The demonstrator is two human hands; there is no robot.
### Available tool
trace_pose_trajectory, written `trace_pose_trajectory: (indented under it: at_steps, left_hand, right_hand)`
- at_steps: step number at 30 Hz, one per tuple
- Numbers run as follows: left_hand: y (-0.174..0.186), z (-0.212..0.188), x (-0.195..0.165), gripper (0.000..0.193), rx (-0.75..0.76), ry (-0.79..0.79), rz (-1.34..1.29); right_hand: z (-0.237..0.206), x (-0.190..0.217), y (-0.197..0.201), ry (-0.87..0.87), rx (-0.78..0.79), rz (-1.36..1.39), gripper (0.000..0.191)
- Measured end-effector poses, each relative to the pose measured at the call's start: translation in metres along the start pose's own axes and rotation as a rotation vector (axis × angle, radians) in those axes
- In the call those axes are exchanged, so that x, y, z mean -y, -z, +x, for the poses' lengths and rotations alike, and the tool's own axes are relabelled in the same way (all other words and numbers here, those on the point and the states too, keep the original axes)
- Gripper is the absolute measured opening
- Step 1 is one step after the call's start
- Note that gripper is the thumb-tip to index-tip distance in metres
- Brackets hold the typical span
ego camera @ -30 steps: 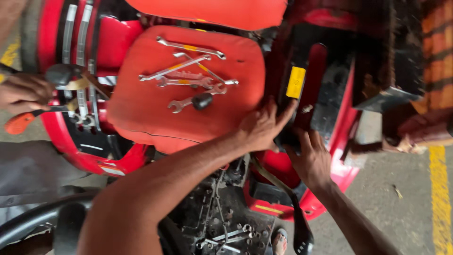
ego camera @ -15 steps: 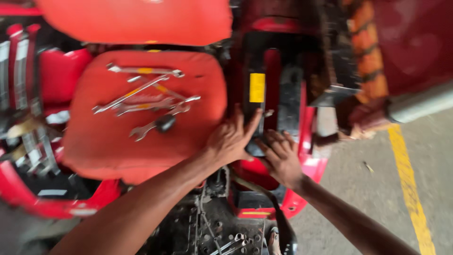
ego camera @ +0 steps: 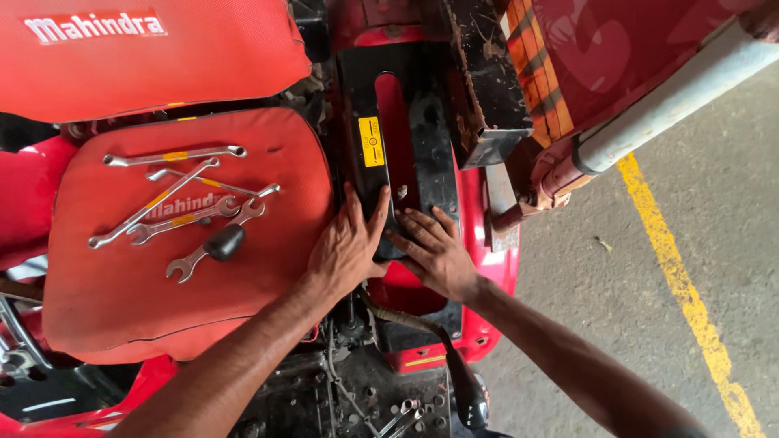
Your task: The person uses a wrench to tighten bolts on the side of a red tractor near the seat. They then remove a black plastic cover, reposition it, and secure it back in place. Finally, they adjust a strap under the seat.
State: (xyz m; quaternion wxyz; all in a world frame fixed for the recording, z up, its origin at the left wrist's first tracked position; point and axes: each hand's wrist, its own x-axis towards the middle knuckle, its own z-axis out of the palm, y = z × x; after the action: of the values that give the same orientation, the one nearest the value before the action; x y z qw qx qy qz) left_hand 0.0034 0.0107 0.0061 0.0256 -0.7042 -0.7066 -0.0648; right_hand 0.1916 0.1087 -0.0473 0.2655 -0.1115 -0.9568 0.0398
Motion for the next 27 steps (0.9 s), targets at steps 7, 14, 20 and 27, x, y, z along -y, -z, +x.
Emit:
trace_pose_trajectory:
  at_steps: [7, 14, 20, 27]
  left_hand:
    - [0.004, 0.001, 0.000, 0.138, -0.015, 0.001, -0.043]
    - [0.008, 0.000, 0.001, 0.130, 0.028, -0.009, -0.143]
    - [0.010, 0.000, 0.001, 0.129, 0.058, -0.011, -0.097]
    - [0.007, -0.002, 0.001, 0.129, 0.029, -0.030, -0.092]
  right_hand:
    - [-0.004, 0.003, 0.003, -0.035, -0.040, 0.046, 0.056]
    - [-0.008, 0.006, 0.001, -0.055, -0.065, 0.071, 0.052]
    - [-0.007, 0.009, 0.003, -0.080, -0.056, 0.083, 0.052]
    - [-0.007, 0.013, 0.001, -0.094, -0.091, 0.130, 0.051]
